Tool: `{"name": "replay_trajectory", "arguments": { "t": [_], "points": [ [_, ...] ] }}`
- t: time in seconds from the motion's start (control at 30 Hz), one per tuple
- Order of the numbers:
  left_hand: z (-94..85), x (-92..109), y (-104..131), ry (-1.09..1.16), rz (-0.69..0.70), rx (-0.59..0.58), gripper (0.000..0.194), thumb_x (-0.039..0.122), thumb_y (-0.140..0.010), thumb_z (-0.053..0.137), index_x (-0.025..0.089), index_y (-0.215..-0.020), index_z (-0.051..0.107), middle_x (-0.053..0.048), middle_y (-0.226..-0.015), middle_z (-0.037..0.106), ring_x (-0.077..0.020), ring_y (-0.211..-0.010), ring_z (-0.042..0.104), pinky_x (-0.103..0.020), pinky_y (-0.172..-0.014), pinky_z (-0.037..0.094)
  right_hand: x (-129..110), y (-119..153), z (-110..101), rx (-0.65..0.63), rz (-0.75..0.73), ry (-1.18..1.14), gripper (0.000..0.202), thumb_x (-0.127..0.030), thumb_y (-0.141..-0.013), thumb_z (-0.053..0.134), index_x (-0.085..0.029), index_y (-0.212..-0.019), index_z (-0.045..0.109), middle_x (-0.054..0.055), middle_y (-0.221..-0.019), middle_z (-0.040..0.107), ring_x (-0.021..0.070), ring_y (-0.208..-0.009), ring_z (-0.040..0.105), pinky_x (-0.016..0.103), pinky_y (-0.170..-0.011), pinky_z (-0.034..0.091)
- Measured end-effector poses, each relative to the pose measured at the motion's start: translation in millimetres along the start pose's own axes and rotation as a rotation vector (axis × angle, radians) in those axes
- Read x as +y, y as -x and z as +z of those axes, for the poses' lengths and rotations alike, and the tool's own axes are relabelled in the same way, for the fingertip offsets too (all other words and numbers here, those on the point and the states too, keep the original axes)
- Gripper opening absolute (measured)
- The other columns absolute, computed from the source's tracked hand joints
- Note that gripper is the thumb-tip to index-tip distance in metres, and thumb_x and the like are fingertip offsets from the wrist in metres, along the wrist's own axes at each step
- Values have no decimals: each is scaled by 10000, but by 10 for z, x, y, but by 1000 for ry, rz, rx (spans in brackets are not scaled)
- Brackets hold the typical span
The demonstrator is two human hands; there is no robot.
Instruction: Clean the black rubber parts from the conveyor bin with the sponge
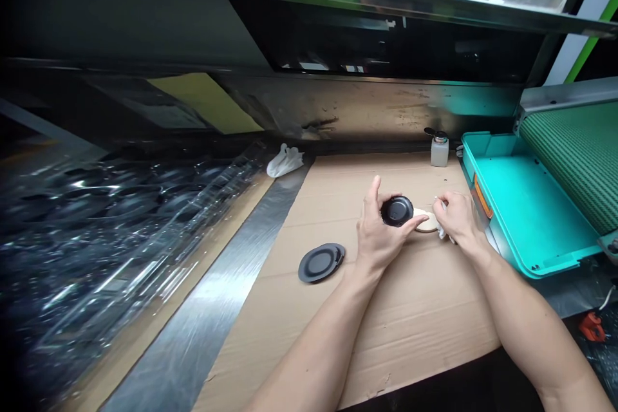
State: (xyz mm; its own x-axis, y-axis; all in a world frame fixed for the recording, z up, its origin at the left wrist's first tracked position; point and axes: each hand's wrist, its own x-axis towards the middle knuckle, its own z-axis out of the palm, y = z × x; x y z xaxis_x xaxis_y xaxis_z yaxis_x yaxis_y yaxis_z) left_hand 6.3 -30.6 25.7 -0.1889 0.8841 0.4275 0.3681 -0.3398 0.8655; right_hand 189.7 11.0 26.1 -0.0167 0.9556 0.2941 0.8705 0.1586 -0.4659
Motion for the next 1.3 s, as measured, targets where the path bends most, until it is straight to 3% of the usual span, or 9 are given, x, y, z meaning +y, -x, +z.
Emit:
{"name": "replay_trajectory", "arguments": {
  "t": [0.23,0.53,0.6,0.7,0.77,0.9,1.03,1.13,1.3],
  "points": [
    [4,22,10,26,-91,-36,1183,416,-656,910,262,-1594,206,-114,-1246,675,-284,-1225,583,-403,-1112,408,29,-3,15,-1,5,10,248,-295,-873,560,-207,-803,781,32,-740,750,177,-707,674,262,-642,389],
    [27,-7,26,31,5,32,1082,464,-664,898,238,-1547,315,-104,-1205,709,-262,-1166,647,-382,-1060,470,44,-11,-14,14,1,48,243,-313,-911,560,-213,-895,781,35,-808,754,187,-767,669,265,-690,414],
    [41,-11,33,4,53,41,820,479,-729,846,218,-1420,491,-102,-1160,726,-256,-1127,663,-383,-1021,494,46,-10,-48,104,-45,134,272,-307,-954,523,-197,-966,771,64,-899,751,208,-868,655,282,-769,427],
    [22,11,5,8,123,49,309,483,-933,615,193,-1006,693,-103,-1051,740,-222,-1056,678,-346,-953,513,79,-12,-62,160,-74,296,315,-323,-1009,468,-199,-1035,756,94,-1031,725,251,-1019,595,329,-874,410],
    [-33,18,-83,16,73,62,421,514,-998,476,193,-803,667,-88,-901,723,-196,-947,689,-312,-867,526,117,-22,-31,45,-38,359,307,-333,-1013,473,-220,-1034,758,91,-1047,712,256,-1021,577,341,-867,406],
    [-279,-42,-467,-23,-190,44,391,583,-967,489,204,-895,551,7,-714,612,-140,-585,629,-253,-555,476,163,-43,56,-110,16,371,303,-337,-1015,470,-247,-1090,748,82,-1101,691,246,-1049,577,333,-864,408],
    [-696,-87,-747,-107,-341,-134,326,500,-910,594,193,-943,489,21,-697,594,-122,-494,561,-237,-474,422,138,-27,90,-122,27,372,328,-333,-1026,435,-241,-1117,737,92,-1120,682,262,-1099,566,348,-881,412],
    [-1074,-81,-590,-147,-387,-305,394,546,-834,667,172,-897,560,5,-712,607,-119,-529,541,-237,-488,431,111,3,109,-127,40,355,329,-317,-1022,433,-222,-1116,734,109,-1115,676,270,-1106,558,362,-911,408],
    [-1586,-261,-52,-307,-495,-296,552,643,-700,750,151,-946,705,-63,-887,716,-182,-743,628,-267,-633,491,99,29,141,-135,29,309,346,-282,-1018,409,-182,-1068,737,135,-1126,663,283,-1125,535,385,-973,389]
  ]
}}
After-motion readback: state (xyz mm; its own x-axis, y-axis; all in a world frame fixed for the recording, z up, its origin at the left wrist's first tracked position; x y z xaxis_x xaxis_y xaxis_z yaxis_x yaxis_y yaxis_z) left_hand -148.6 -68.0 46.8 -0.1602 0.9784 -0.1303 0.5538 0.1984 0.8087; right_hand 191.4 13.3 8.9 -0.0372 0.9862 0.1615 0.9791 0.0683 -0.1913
